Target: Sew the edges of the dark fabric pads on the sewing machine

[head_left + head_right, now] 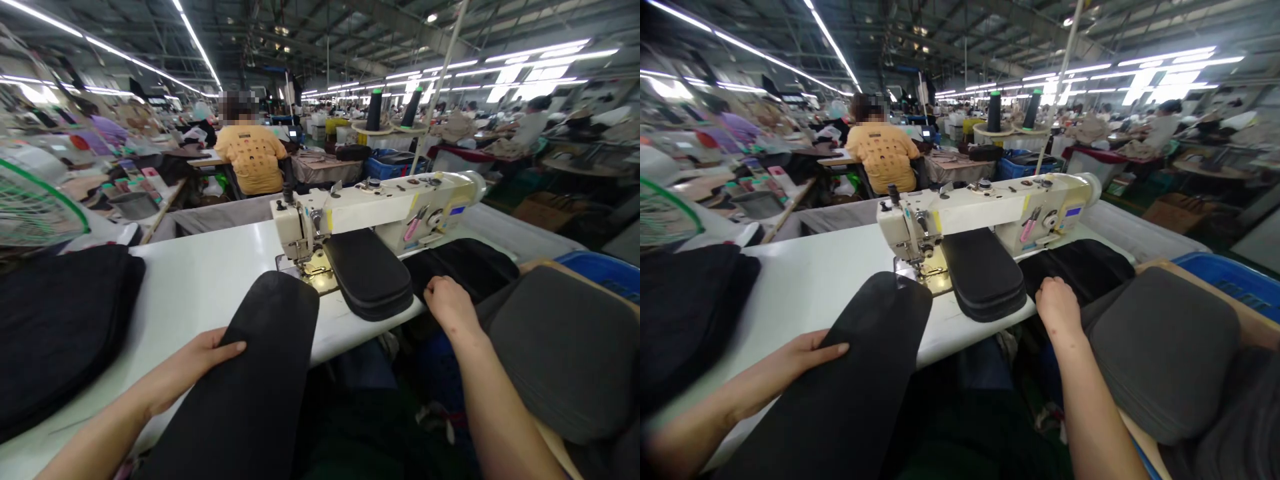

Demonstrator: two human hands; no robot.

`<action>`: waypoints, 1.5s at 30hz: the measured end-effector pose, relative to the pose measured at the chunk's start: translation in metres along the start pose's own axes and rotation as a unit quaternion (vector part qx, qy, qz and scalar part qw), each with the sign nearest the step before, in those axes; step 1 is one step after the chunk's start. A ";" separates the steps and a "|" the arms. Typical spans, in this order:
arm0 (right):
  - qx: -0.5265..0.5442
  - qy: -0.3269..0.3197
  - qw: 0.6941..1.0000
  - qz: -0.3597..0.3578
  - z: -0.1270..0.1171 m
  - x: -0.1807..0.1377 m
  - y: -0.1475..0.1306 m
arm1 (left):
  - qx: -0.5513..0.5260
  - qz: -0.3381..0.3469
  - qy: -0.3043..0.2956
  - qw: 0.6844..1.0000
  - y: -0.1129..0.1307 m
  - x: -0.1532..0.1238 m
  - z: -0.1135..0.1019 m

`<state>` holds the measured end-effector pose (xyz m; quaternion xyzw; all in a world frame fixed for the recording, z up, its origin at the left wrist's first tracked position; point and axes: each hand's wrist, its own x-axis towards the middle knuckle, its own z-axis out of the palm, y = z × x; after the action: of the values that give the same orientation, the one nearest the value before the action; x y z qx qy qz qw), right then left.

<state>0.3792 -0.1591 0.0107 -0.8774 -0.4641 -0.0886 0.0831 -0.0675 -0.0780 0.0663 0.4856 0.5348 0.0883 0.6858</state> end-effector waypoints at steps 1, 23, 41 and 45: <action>0.000 -0.010 1.000 0.000 0.001 0.001 -0.002 | -0.008 0.003 0.027 1.000 -0.003 -0.003 -0.007; 0.096 -0.029 0.994 0.050 -0.027 0.012 0.010 | 0.653 0.363 0.169 0.643 -0.005 0.096 0.023; 0.388 0.201 0.893 0.110 -0.071 -0.019 0.002 | 0.225 0.297 -0.199 0.907 0.047 0.037 0.111; 0.486 -0.007 0.841 -0.239 -0.126 -0.076 -0.024 | -0.124 0.089 -0.375 0.915 0.054 0.059 0.144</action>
<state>0.3072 -0.2355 0.1170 -0.5871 -0.6434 0.1375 0.4717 0.0968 -0.0950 0.0628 0.4394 0.1782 0.0259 0.8801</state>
